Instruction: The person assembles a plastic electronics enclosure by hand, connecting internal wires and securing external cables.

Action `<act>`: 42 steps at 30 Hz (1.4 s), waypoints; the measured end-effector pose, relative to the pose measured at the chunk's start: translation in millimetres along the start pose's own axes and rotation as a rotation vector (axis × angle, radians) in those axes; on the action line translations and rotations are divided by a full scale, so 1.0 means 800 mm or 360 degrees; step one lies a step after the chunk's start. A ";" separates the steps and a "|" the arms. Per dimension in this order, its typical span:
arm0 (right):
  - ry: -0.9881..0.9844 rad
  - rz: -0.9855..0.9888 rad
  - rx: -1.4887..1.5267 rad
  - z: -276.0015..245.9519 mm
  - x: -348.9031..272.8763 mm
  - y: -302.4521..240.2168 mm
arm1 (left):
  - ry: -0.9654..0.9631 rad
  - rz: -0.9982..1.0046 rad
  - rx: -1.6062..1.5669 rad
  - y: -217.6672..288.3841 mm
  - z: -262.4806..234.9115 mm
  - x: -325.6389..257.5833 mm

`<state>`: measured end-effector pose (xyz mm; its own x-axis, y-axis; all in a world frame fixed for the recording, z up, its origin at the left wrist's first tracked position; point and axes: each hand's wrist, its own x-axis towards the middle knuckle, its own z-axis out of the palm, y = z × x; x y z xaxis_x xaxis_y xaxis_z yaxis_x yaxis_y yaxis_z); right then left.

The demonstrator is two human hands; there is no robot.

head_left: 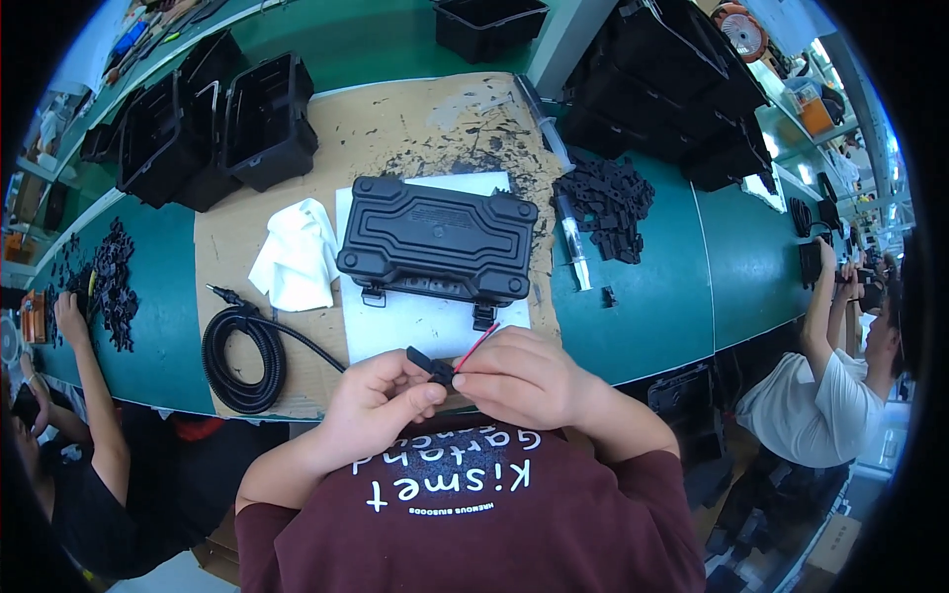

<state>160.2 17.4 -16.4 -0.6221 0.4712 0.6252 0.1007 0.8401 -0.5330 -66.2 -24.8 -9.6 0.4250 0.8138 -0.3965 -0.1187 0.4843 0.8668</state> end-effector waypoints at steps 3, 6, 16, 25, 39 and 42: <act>-0.0317 0.0082 -0.0302 -0.056 0.000 0.006 | 0.0042 0.0076 -0.0048 0.002 -0.006 -0.005; -0.0488 0.0735 -0.0888 -0.109 -0.001 0.013 | 0.0047 0.0116 -0.0096 -0.001 -0.010 -0.006; -0.0861 0.0835 -0.0861 -0.136 -0.034 0.062 | 0.0057 0.0142 -0.0109 -0.003 -0.001 -0.004; 0.0291 0.0749 0.1318 -0.129 -0.065 0.024 | 0.0125 0.0294 -0.0176 -0.005 -0.002 -0.003; 0.0661 0.0570 0.1952 -0.079 -0.079 -0.005 | 0.0125 0.0437 -0.0173 -0.013 -0.003 -0.001; 0.0330 0.0402 0.2103 -0.068 -0.058 -0.029 | 0.0088 0.0496 -0.0192 -0.004 0.003 0.002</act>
<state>228.5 -9.0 -2.1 -0.5587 0.7025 0.4409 -0.6917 -0.1014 -0.7150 -62.9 -26.2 -12.5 0.3027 0.9432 -0.1368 -0.3419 0.2415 0.9082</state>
